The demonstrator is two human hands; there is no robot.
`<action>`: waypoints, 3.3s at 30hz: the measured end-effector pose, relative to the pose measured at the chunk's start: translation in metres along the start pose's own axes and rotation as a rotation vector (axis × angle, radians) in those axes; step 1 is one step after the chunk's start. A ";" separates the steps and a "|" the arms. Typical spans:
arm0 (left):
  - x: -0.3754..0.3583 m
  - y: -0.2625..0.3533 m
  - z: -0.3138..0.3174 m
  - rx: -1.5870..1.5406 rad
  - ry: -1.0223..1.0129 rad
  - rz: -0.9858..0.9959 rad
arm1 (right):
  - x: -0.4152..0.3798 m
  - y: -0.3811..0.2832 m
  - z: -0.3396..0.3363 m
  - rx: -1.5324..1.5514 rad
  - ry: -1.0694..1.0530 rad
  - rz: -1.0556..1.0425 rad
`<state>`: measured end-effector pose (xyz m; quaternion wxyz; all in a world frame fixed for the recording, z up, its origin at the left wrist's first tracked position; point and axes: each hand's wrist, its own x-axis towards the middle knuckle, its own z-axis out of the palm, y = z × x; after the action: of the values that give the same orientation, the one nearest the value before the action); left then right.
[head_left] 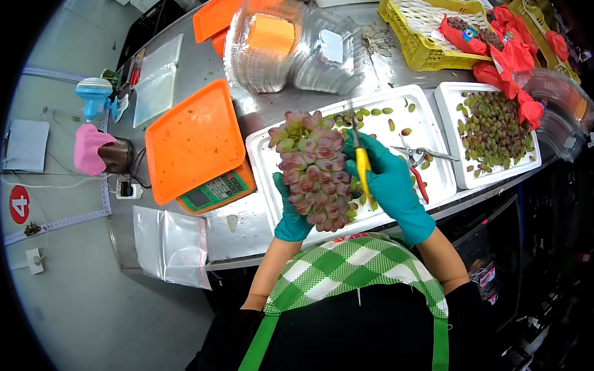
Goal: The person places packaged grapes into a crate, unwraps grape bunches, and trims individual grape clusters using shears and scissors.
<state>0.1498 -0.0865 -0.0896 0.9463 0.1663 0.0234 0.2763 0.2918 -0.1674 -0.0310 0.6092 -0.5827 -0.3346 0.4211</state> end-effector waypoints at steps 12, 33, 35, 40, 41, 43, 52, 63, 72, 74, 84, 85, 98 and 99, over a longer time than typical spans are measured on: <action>0.010 0.017 0.023 0.550 0.360 -0.192 | 0.002 0.018 -0.002 0.197 0.124 0.239; 0.031 0.020 0.045 0.905 0.351 -0.050 | 0.013 0.108 -0.034 1.117 -0.164 0.253; 0.030 0.014 0.040 0.897 0.414 -0.021 | 0.015 0.114 -0.036 1.100 -0.177 0.254; 0.026 -0.014 0.033 0.754 0.481 0.037 | 0.025 0.141 -0.046 1.175 -0.203 0.371; 0.021 -0.020 0.021 0.627 0.479 0.025 | 0.027 0.152 -0.047 1.220 -0.202 0.408; 0.017 -0.028 0.033 0.404 0.437 -0.065 | 0.018 0.109 -0.047 1.116 -0.127 0.411; 0.036 -0.043 0.021 0.206 0.367 0.193 | 0.031 0.001 -0.052 0.163 -0.181 0.227; 0.072 -0.046 0.075 0.558 0.455 0.153 | 0.023 0.010 -0.078 0.121 -0.004 -0.015; 0.094 -0.061 0.094 0.708 0.601 0.110 | 0.044 0.040 -0.113 0.625 -0.041 0.145; 0.094 -0.063 0.102 0.717 0.593 0.105 | 0.044 0.046 -0.115 0.721 -0.068 0.130; 0.083 -0.063 0.103 0.800 0.444 0.210 | 0.038 0.050 -0.113 0.981 -0.136 0.148; 0.080 -0.061 0.099 0.761 0.468 0.161 | 0.038 0.056 -0.110 0.973 -0.146 0.143; 0.047 -0.036 0.079 0.523 0.453 0.013 | 0.020 0.055 -0.070 0.644 -0.079 0.220; 0.043 -0.033 0.080 0.500 0.436 -0.001 | 0.017 0.057 -0.067 0.803 -0.124 0.258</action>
<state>0.2142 -0.1138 -0.0226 0.8491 0.3302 0.2925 0.2904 0.3525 -0.1830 -0.0950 0.7089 -0.3098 -0.1044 0.6250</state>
